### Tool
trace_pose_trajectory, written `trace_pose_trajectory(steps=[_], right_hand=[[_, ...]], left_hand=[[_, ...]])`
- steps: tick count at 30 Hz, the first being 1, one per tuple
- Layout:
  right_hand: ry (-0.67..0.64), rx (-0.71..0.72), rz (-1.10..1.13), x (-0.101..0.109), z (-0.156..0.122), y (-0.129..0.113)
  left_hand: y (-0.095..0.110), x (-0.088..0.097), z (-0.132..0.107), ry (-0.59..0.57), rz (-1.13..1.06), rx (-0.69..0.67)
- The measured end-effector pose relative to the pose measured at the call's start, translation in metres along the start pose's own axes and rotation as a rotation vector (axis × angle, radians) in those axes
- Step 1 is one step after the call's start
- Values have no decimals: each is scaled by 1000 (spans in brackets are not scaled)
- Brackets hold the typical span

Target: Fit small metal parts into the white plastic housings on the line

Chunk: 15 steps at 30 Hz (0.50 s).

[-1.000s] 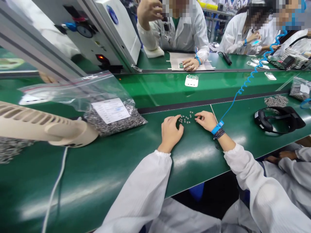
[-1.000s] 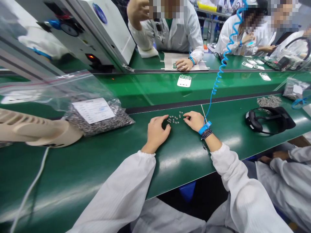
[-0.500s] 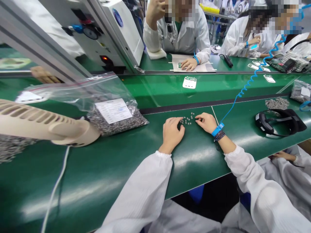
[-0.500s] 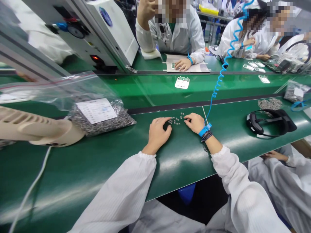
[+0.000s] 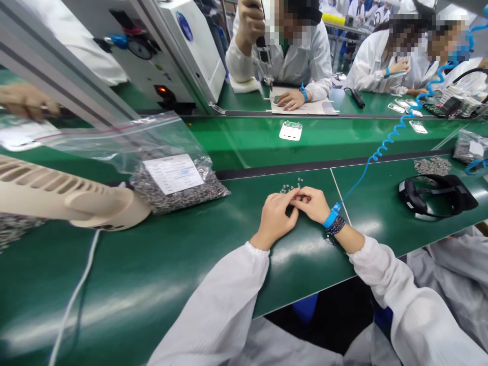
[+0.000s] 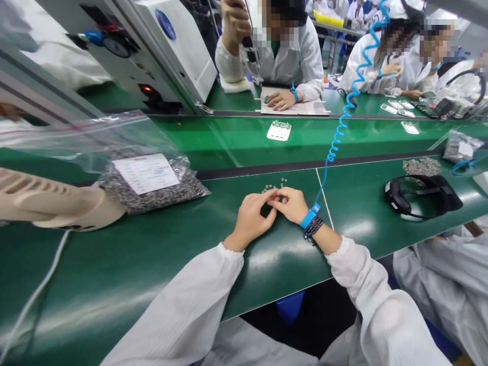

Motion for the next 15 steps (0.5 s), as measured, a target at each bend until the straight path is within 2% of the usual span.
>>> trace_pose_trajectory(steps=[10, 15], right_hand=[[-73, -173, 239, -10, 4, 25], [-76, -228, 346, -8, 4, 29]], left_hand=[[-18, -5, -3, 4, -15, 87], [-22, -2, -4, 72, -54, 83]])
Point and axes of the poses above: each hand's wrist, its own z-axis towards the middle knuckle, its own x-axis out of the back of the hand, y = z × x, the point moved 10 cm from there along z, towards the middle knuckle, and after that the axes turned 10 degrees about y, right-handed, at the moved point
